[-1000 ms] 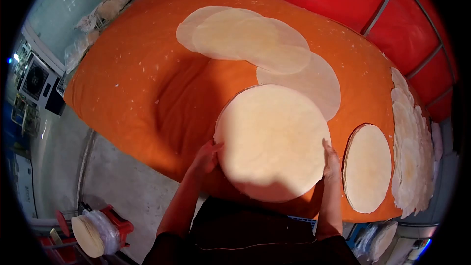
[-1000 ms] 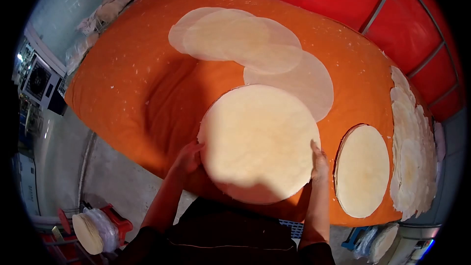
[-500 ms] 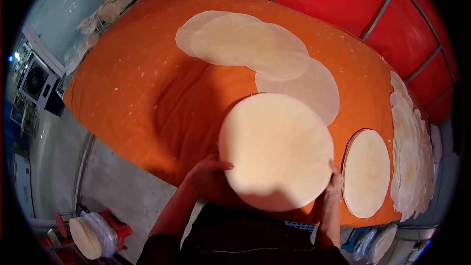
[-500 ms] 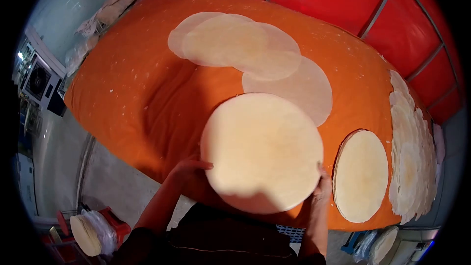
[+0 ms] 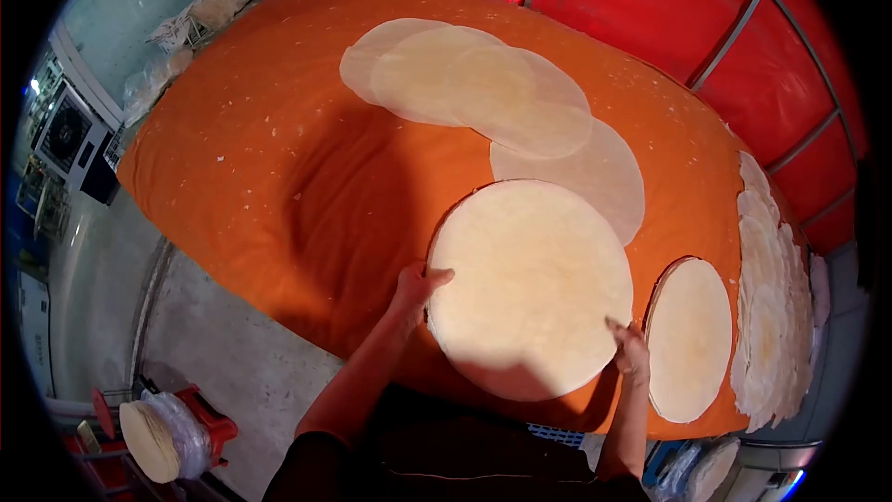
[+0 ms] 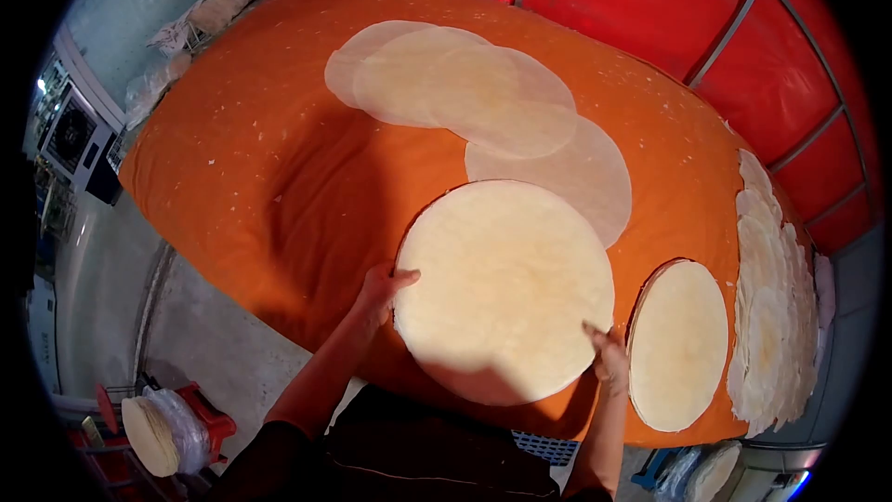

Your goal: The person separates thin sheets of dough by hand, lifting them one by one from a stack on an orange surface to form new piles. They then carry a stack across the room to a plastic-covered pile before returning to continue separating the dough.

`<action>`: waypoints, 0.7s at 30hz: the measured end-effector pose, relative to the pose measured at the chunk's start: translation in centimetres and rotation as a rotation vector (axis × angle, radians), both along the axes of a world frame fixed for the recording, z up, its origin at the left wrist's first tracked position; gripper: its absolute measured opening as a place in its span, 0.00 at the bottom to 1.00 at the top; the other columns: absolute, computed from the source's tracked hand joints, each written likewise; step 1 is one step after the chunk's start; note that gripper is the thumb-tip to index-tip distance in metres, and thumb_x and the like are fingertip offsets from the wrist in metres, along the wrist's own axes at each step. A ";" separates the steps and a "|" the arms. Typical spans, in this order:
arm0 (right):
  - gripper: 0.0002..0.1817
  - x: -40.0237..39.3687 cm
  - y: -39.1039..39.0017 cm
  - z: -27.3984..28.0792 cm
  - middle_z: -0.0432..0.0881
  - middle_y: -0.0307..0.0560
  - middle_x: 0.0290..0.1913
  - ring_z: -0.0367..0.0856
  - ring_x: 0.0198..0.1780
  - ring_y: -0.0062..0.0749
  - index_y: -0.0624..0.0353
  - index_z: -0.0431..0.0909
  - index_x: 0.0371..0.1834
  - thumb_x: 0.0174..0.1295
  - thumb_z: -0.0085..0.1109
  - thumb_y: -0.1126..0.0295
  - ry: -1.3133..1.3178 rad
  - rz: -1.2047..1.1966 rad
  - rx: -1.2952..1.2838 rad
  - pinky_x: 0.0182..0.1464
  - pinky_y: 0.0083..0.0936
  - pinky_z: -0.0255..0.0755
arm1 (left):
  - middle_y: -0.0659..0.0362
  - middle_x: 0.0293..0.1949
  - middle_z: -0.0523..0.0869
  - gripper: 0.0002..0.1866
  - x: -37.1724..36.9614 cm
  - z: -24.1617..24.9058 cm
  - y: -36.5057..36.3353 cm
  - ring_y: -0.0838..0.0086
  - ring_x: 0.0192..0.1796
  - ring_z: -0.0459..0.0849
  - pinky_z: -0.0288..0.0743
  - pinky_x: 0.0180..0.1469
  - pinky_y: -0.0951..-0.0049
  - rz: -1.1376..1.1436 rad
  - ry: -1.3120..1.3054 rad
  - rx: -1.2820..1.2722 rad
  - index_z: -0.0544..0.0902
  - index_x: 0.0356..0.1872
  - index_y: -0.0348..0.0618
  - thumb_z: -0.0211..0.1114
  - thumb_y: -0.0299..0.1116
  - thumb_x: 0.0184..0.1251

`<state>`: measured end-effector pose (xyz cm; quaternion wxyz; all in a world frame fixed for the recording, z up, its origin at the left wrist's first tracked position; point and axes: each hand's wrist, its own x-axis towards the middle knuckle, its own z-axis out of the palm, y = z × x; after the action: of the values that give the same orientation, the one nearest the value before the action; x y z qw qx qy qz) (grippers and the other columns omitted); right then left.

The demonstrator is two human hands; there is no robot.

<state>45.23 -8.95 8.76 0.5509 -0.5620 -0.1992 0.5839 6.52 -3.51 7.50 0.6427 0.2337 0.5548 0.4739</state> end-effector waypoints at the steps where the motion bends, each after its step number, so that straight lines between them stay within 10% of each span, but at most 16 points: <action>1: 0.13 -0.3 -1.3 0.0 0.79 0.48 0.39 0.77 0.45 0.34 0.65 0.73 0.39 0.48 0.57 0.84 -0.005 0.036 -0.023 0.53 0.30 0.70 | 0.53 0.30 0.81 0.12 -0.2 0.6 0.5 0.69 0.31 0.80 0.74 0.35 0.71 -0.043 0.043 0.004 0.76 0.34 0.30 0.65 0.26 0.48; 10: 0.29 1.5 -2.2 -1.2 0.72 0.53 0.54 0.71 0.55 0.39 0.66 0.62 0.59 0.51 0.57 0.72 0.377 -0.066 0.036 0.55 0.32 0.68 | 0.54 0.47 0.78 0.32 0.9 3.2 -1.3 0.68 0.48 0.77 0.69 0.50 0.69 -0.404 -0.177 0.179 0.67 0.56 0.34 0.60 0.19 0.41; 13: 0.26 0.9 -1.9 -2.1 0.72 0.55 0.53 0.71 0.55 0.40 0.72 0.63 0.57 0.53 0.54 0.75 -0.037 -0.045 0.037 0.58 0.31 0.64 | 0.54 0.50 0.75 0.36 1.2 0.7 -1.6 0.68 0.51 0.74 0.67 0.53 0.68 -0.307 -0.234 0.179 0.64 0.59 0.36 0.59 0.16 0.40; 21: 0.17 0.8 -1.3 -1.3 0.78 0.48 0.44 0.76 0.48 0.34 0.67 0.75 0.42 0.47 0.64 0.75 0.023 -0.123 -0.102 0.54 0.27 0.67 | 0.52 0.56 0.71 0.35 0.4 0.5 -2.1 0.64 0.57 0.71 0.63 0.59 0.65 -0.354 -0.474 0.077 0.59 0.61 0.36 0.57 0.21 0.46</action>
<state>46.01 -10.20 7.41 0.5585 -0.5938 -0.1282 0.5648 6.89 -5.66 7.95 0.8176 0.2341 0.3212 0.4165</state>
